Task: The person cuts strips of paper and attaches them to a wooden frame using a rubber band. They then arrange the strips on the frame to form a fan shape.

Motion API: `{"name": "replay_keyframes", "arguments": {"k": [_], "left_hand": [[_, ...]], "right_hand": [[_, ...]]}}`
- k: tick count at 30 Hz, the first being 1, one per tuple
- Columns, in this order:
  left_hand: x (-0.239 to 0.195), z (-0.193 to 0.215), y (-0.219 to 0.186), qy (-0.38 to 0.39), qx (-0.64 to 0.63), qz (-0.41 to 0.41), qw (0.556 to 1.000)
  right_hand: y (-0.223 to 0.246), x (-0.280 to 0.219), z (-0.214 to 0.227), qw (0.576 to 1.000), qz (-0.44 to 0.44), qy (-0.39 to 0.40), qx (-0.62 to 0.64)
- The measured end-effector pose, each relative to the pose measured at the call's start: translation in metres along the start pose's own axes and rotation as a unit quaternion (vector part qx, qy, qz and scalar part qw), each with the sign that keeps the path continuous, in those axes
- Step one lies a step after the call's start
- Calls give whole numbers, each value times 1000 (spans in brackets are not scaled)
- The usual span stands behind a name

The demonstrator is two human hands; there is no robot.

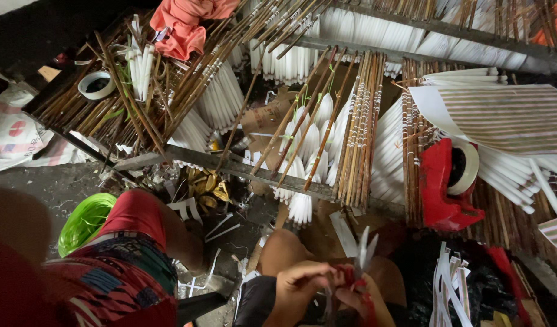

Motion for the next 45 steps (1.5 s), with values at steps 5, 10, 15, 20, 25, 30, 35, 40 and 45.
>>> {"name": "replay_keyframes", "arguments": {"k": [5, 10, 15, 20, 25, 30, 35, 40, 45], "left_hand": [[-7, 11, 32, -50, -116, 52, 991], [-5, 5, 26, -43, -102, 41, 993], [-1, -9, 1, -28, -42, 4, 999], [-11, -27, -13, -49, 147, -225, 962], [-15, -30, -9, -57, 165, -57, 983], [-17, -16, 25, -28, 133, 36, 990], [-27, 25, 42, -88, 36, 271, 958], [14, 48, -33, -35, 105, 117, 987], [36, 38, -81, -19, 89, 77, 993]], "right_hand": [[50, -15, -51, 994, 103, 38, -21], [40, -10, -36, 996, 39, -11, -85], [28, -6, -24, 997, 28, 8, -65], [57, -7, -32, 986, 102, -22, -132], [35, -6, 5, 988, 20, -97, -118], [53, -16, -3, 987, 2, -106, -121], [116, -20, -65, 908, 14, 158, -387], [156, -18, -95, 816, 68, 259, -512], [192, -27, -129, 732, 107, 312, -596]]}}
Point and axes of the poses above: each hand's wrist, its own x-axis towards the middle knuckle, its own z-axis out of the back of the hand, y = z × x, the point moved 10 cm from there along x, towards the middle knuckle, and after that the axes turned 4 degrees about z, right-handed, at the moved point
